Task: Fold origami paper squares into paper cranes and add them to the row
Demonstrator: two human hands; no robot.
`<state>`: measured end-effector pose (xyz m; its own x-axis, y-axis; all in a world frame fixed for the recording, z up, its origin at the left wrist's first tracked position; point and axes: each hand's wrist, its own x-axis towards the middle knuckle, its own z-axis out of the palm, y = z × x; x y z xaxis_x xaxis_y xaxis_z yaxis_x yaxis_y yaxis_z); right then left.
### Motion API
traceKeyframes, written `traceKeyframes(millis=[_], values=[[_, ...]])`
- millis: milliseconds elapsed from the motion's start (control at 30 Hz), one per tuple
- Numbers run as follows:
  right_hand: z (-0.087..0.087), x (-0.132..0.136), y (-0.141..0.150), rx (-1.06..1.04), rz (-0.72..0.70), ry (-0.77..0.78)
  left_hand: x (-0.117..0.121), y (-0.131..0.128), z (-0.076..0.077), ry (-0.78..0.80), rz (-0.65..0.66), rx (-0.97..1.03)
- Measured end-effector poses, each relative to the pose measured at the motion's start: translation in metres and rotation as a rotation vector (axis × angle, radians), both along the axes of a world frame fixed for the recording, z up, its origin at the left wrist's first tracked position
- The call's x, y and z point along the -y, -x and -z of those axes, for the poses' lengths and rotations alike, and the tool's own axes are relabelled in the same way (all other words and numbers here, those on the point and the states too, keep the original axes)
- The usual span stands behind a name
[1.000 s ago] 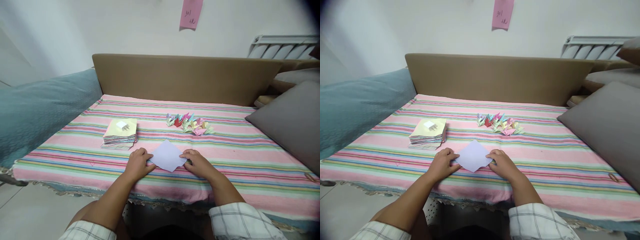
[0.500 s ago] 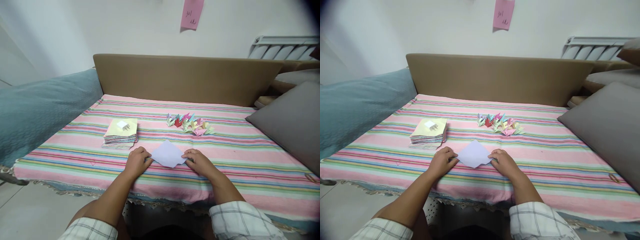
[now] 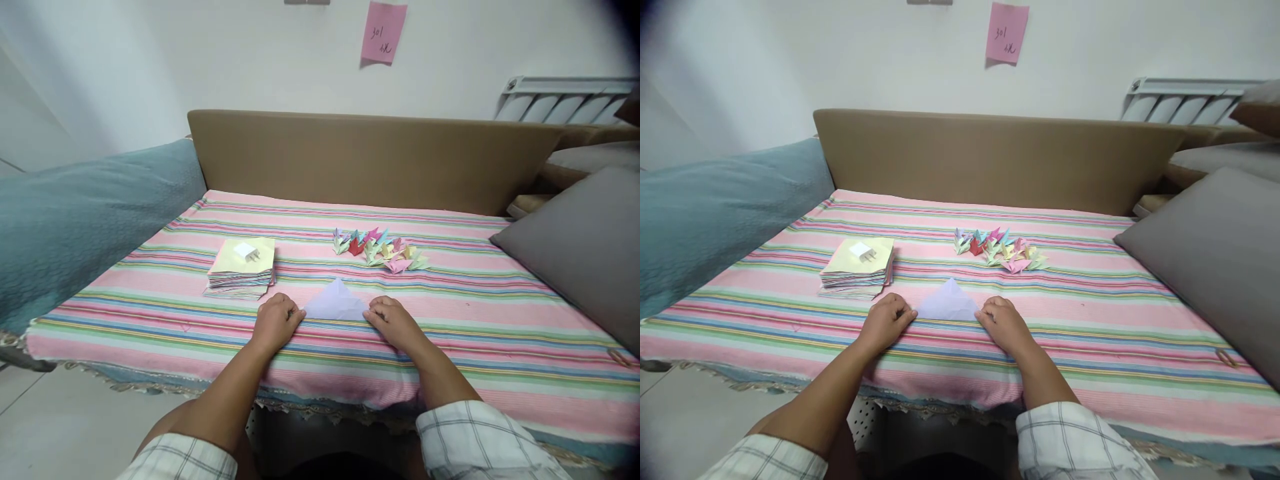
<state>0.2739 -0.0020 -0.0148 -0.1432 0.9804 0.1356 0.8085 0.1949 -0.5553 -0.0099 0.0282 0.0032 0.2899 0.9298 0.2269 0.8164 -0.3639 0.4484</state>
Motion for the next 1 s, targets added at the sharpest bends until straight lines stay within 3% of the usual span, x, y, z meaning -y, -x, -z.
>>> traceKeyframes(millis=[433,533,667,833,1000], values=[[0.001,0.001,0.008,0.075,0.094,-0.010,0.003,-0.003,-0.001,-0.018,-0.057,-0.135],[0.000,0.001,0.010,0.090,0.097,-0.014,0.006,-0.005,0.000,-0.118,-0.069,-0.173],[-0.002,0.001,0.011,0.101,0.104,-0.013,0.015,-0.022,0.007,-0.361,0.155,-0.192],[-0.002,0.001,0.011,0.123,0.097,-0.027,0.037,-0.052,0.018,-0.367,0.556,-0.167],[-0.002,0.001,0.010,0.128,0.096,-0.038,0.049,-0.061,0.020,-0.252,0.539,-0.266]])
